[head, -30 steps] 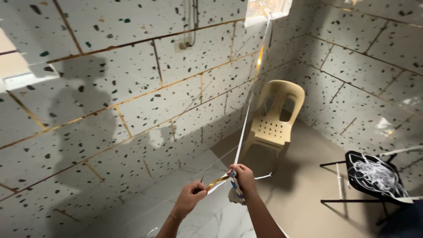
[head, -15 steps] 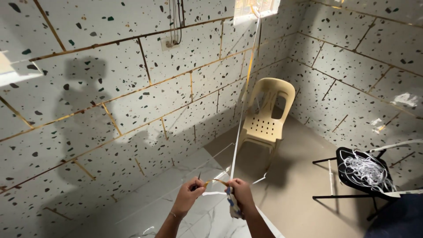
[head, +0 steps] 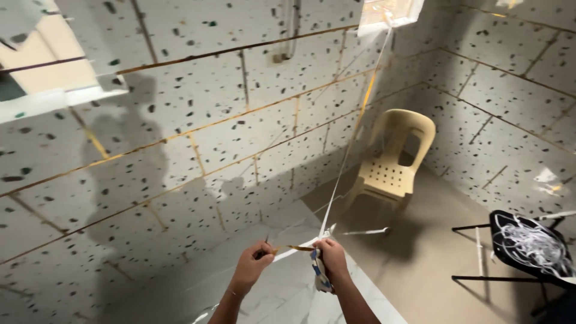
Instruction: Applying decorative gold tape to the joints of wall and ceiling panels.
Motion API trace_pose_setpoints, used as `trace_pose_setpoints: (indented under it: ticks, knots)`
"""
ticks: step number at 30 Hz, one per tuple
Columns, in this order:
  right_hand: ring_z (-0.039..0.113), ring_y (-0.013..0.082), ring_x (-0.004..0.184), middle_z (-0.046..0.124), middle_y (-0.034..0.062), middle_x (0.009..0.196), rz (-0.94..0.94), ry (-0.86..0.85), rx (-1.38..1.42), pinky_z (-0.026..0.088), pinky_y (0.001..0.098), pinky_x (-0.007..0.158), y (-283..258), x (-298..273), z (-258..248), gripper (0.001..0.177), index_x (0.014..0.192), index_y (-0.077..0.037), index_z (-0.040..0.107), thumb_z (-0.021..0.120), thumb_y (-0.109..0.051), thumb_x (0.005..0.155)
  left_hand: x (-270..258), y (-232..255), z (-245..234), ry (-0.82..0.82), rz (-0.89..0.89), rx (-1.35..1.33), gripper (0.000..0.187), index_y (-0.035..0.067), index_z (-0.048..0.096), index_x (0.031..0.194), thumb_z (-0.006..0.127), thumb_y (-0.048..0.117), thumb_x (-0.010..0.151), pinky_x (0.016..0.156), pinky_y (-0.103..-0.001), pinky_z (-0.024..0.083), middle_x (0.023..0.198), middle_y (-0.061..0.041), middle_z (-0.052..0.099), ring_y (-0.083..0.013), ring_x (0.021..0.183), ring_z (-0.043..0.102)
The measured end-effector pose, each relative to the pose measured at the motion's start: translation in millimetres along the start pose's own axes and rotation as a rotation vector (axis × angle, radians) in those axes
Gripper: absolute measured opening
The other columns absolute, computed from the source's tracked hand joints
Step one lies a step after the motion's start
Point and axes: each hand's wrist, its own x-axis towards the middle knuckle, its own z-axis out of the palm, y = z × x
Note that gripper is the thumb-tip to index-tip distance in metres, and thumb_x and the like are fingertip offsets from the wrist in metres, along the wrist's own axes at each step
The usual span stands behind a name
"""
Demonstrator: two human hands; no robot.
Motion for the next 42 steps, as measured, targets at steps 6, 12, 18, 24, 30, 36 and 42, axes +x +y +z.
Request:
trace_pose_setpoints:
  ticks: [6, 12, 18, 24, 30, 36, 42]
  knots:
    - [0.051, 0.0143, 0.048, 0.057, 0.0058, 0.064, -0.013, 0.032, -0.042, 0.040, 0.0300, 0.045, 9, -25, 91, 0.017, 0.086, 0.002, 0.068, 0.059, -0.010, 0.091, -31, 7, -90, 0.063, -0.017, 0.017, 0.006, 0.002, 0.061, 0.084, 0.066, 0.004, 0.086, 0.068, -0.026, 0.038, 0.085, -0.001, 0.059, -0.0102, 0.073, 0.044]
    - [0.050, 0.0143, 0.053, 0.057, 0.0050, 0.064, -0.028, -0.018, -0.127, 0.041, 0.0303, 0.049, 45, -33, 171, 0.016, 0.084, 0.001, 0.069, 0.059, -0.010, 0.090, -62, -1, -167, 0.089, 0.077, -0.047, 0.008, 0.002, 0.059, 0.083, 0.065, 0.003, 0.087, 0.069, -0.024, 0.037, 0.088, -0.001, 0.057, -0.0093, 0.075, 0.044]
    - [0.056, 0.0116, 0.061, 0.065, 0.0042, 0.072, -0.087, -0.106, -0.042, 0.046, 0.0274, 0.057, 62, -13, 228, 0.017, 0.087, -0.001, 0.070, 0.063, -0.015, 0.094, -86, -1, -217, 0.191, 0.042, -0.123, 0.006, 0.003, 0.063, 0.084, 0.066, 0.006, 0.088, 0.061, -0.025, 0.034, 0.082, 0.002, 0.054, -0.0079, 0.069, 0.041]
    - [0.053, 0.0121, 0.058, 0.063, 0.0059, 0.072, -0.094, -0.194, 0.044, 0.042, 0.0280, 0.051, 34, -4, 269, 0.021, 0.083, -0.001, 0.067, 0.066, -0.018, 0.097, -97, 10, -243, 0.267, -0.032, -0.025, 0.011, 0.003, 0.071, 0.090, 0.070, 0.014, 0.092, 0.057, -0.025, 0.034, 0.073, 0.004, 0.051, -0.0071, 0.064, 0.040]
    - [0.052, 0.0104, 0.059, 0.068, 0.0084, 0.078, -0.127, -0.302, 0.023, 0.041, 0.0264, 0.052, 27, 8, 298, 0.023, 0.085, -0.002, 0.068, 0.067, -0.020, 0.098, -101, 26, -256, 0.349, -0.093, 0.015, 0.018, 0.002, 0.073, 0.098, 0.071, 0.019, 0.093, 0.060, -0.025, 0.043, 0.078, 0.000, 0.064, -0.0076, 0.069, 0.053]
    - [0.051, 0.0108, 0.059, 0.072, 0.0086, 0.083, -0.084, -0.357, -0.078, 0.042, 0.0268, 0.052, 31, 41, 324, 0.024, 0.087, -0.005, 0.064, 0.067, -0.026, 0.098, -92, 34, -268, 0.447, -0.129, -0.117, 0.020, 0.001, 0.073, 0.100, 0.072, 0.019, 0.091, 0.068, -0.025, 0.051, 0.081, -0.001, 0.069, -0.0089, 0.073, 0.062]
    - [0.053, 0.0062, 0.068, 0.074, 0.0082, 0.098, -0.005, -0.433, -0.125, 0.044, 0.0228, 0.060, 42, 112, 337, 0.030, 0.106, -0.007, 0.069, 0.062, -0.035, 0.101, -64, 19, -279, 0.496, -0.067, -0.257, 0.017, 0.000, 0.074, 0.098, 0.077, 0.015, 0.091, 0.071, -0.025, 0.047, 0.083, -0.001, 0.067, -0.0090, 0.077, 0.058]
